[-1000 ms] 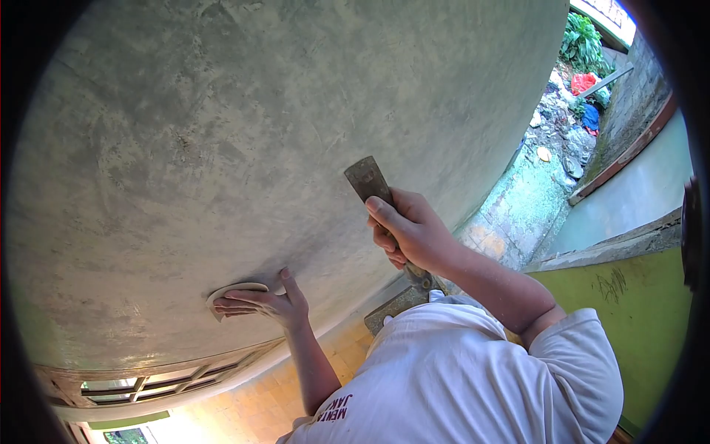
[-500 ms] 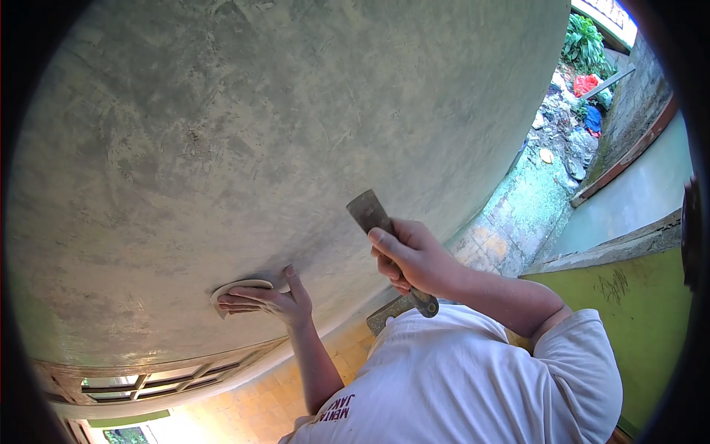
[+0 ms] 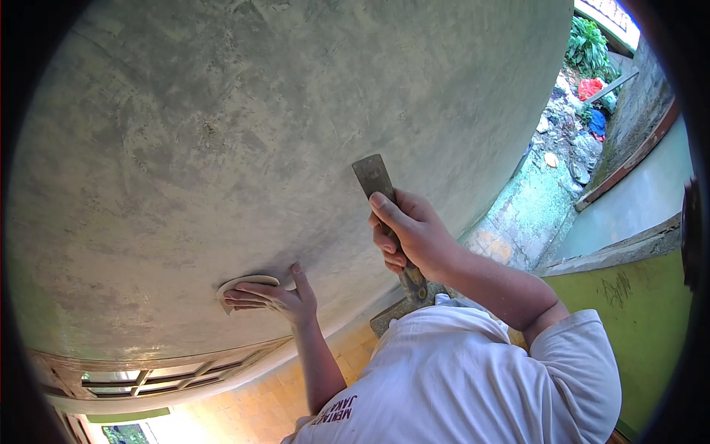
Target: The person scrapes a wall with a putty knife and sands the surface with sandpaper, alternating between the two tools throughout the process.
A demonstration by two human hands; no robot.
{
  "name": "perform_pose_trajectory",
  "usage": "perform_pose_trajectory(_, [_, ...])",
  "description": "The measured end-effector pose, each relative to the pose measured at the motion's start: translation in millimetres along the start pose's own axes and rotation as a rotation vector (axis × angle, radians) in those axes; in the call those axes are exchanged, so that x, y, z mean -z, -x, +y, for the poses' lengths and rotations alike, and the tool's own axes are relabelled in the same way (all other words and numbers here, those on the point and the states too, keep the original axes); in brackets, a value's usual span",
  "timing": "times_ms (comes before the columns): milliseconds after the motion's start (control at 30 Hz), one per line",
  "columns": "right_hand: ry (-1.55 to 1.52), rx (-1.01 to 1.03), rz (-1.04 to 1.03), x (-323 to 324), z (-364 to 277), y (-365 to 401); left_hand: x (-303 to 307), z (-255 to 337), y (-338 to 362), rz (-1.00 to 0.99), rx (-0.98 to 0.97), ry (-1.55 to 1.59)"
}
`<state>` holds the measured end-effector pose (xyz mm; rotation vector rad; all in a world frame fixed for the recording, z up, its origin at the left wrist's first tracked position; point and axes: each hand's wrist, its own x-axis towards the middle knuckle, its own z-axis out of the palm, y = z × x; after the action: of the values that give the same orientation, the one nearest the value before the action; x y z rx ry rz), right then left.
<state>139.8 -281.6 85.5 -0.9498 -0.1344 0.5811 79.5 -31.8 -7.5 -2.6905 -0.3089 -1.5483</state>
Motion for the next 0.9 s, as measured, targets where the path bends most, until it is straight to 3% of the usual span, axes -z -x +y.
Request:
perform_pose_trajectory(133, [0.001, -0.081, -0.139, -6.7, 12.7, 17.4, -0.6, -0.5, 2.3, -0.015, 0.031, 0.029])
perform_pose_trajectory(267, [-0.103, -0.024, -0.001, -0.5, -0.4, -0.9, 1.5, -2.5, 5.8, -0.056, 0.051, 0.034])
perform_pose_trajectory(500, [-0.035, -0.127, -0.109, -6.6, 7.9, 11.5, -3.3, -9.2, 10.1, -0.079, 0.055, 0.026])
perform_pose_trajectory(600, [-0.15, -0.065, 0.007, -7.3, -1.8, 0.8, 2.5, -1.6, 3.9, -0.046, 0.029, 0.014])
perform_pose_trajectory(833, [-0.12, -0.095, -0.074, -11.5, -6.1, 9.0, 2.8, -2.4, 5.4, -0.053, 0.032, 0.029])
perform_pose_trajectory(900, [-0.195, 0.043, -0.013, -13.4, -25.4, 1.0, 4.1, 0.4, 1.2, -0.041, 0.016, 0.03])
